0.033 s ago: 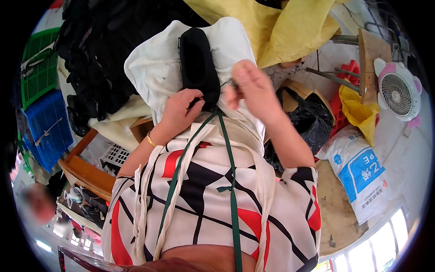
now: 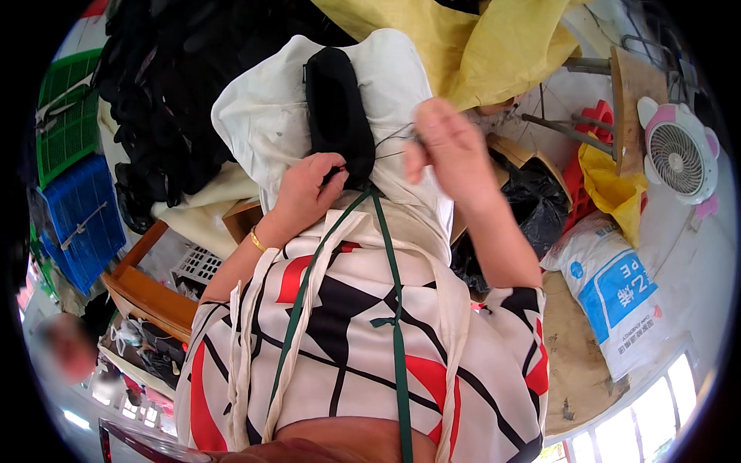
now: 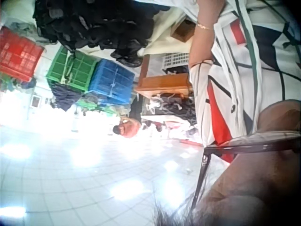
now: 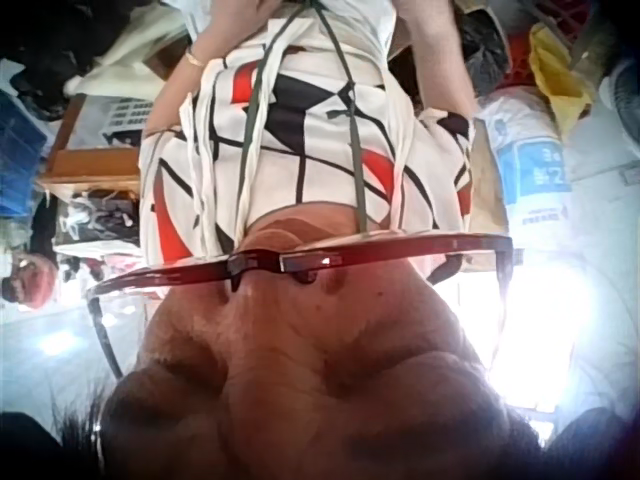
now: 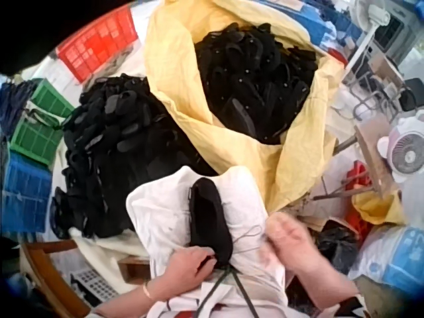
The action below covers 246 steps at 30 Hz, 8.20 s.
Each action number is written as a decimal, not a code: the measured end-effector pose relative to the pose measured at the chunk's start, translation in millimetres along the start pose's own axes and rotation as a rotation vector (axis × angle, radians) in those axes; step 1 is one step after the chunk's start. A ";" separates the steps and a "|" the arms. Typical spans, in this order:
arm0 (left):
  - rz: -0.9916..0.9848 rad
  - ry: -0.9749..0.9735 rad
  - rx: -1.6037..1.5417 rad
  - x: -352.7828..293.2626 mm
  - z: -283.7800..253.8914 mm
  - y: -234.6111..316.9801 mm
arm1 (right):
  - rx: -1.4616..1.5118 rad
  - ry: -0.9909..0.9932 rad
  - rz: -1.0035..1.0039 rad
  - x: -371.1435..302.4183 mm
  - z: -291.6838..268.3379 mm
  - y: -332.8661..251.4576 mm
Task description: The person hand-sews a black shoe using a needle and thread. They repeatedly insert the needle through the shoe's upper, pull the thread tight, and adjust the shoe's position on a white cloth. The person occasionally picks up another shoe from a nearby pile to continue the process.
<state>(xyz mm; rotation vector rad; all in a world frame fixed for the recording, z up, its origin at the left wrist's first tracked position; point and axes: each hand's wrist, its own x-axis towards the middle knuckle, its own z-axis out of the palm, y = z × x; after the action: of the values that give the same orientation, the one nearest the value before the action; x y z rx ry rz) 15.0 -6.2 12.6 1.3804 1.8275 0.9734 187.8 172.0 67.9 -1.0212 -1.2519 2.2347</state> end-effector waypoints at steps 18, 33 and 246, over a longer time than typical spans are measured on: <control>0.079 0.101 -0.016 -7.2 6.2 -9.3 | -0.612 0.440 -0.327 27.2 -34.8 -3.0; 0.223 0.037 0.186 -27.4 -3.5 -15.5 | -0.796 -0.337 -0.094 4.4 11.6 79.5; -0.719 -0.129 -0.224 -54.3 -25.9 -11.7 | -0.814 -0.026 -0.602 35.2 53.1 98.4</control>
<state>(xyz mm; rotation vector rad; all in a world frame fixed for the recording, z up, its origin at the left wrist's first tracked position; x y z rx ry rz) 0.8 -65.5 19.1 0.5541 1.8370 0.6546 126.7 111.7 -11.9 -0.6915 -2.1987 1.2842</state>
